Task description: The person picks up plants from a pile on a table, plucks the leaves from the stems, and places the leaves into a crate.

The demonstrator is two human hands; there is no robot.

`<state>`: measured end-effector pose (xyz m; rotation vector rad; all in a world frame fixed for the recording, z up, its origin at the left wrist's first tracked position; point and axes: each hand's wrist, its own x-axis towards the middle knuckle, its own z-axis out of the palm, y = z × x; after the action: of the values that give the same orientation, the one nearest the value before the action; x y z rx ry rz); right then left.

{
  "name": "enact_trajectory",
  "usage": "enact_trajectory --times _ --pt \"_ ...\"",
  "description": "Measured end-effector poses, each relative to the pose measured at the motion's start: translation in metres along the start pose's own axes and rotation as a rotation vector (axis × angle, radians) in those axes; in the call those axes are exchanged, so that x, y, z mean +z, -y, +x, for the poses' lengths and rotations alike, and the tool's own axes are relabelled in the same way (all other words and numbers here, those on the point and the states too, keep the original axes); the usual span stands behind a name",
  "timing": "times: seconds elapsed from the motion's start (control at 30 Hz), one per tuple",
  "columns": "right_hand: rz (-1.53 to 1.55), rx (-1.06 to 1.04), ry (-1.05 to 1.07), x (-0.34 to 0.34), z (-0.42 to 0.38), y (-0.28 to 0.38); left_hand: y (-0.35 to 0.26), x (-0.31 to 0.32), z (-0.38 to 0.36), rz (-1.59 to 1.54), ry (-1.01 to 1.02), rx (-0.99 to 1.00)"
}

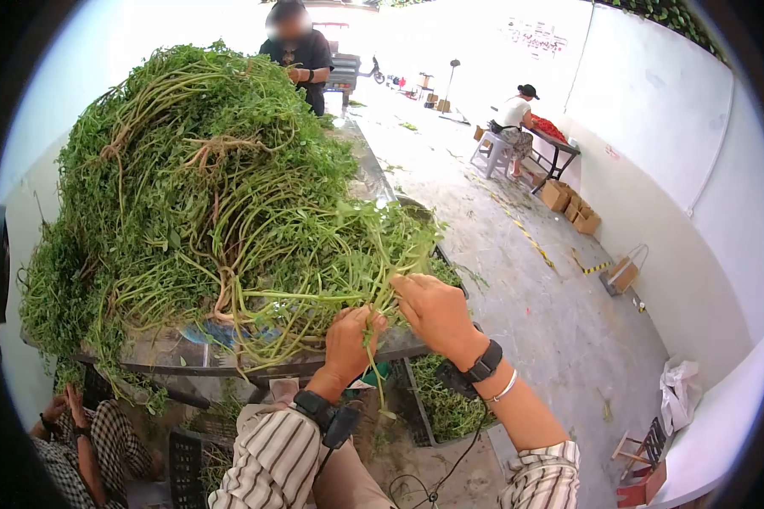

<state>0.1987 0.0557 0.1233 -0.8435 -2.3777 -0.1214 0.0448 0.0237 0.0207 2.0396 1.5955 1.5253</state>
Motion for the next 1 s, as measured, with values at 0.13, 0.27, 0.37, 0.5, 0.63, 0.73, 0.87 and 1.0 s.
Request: enact_trajectory --times 0.13,0.27,0.37,0.5,0.63,0.73,0.87,1.0 --pt "-0.102 -0.044 0.087 -0.007 0.002 0.001 -0.001 -0.002 0.0 -0.006 0.002 0.019" --pt "0.004 -0.013 -0.016 0.001 -0.003 -0.005 0.002 0.005 0.0 -0.041 -0.018 -0.008" --pt "0.24 0.166 -0.046 0.012 -0.007 -0.014 0.004 0.008 -0.002 -0.057 -0.069 0.036" --pt "0.977 0.853 -0.104 -0.006 -0.006 -0.017 0.003 0.002 0.0 -0.047 0.028 -0.004" --pt "1.173 0.858 -0.05 -0.033 -0.008 -0.006 0.004 0.006 -0.001 -0.055 -0.05 0.03" --pt "1.383 0.885 -0.118 -0.035 -0.015 -0.001 0.002 0.004 -0.001 -0.056 -0.011 0.021" --pt "1.412 0.943 -0.191 -0.032 -0.022 -0.011 0.001 0.002 0.001 -0.036 0.02 0.007" --pt "1.404 0.896 -0.151 -0.035 -0.028 -0.02 0.002 0.004 0.002 0.01 0.021 0.002"
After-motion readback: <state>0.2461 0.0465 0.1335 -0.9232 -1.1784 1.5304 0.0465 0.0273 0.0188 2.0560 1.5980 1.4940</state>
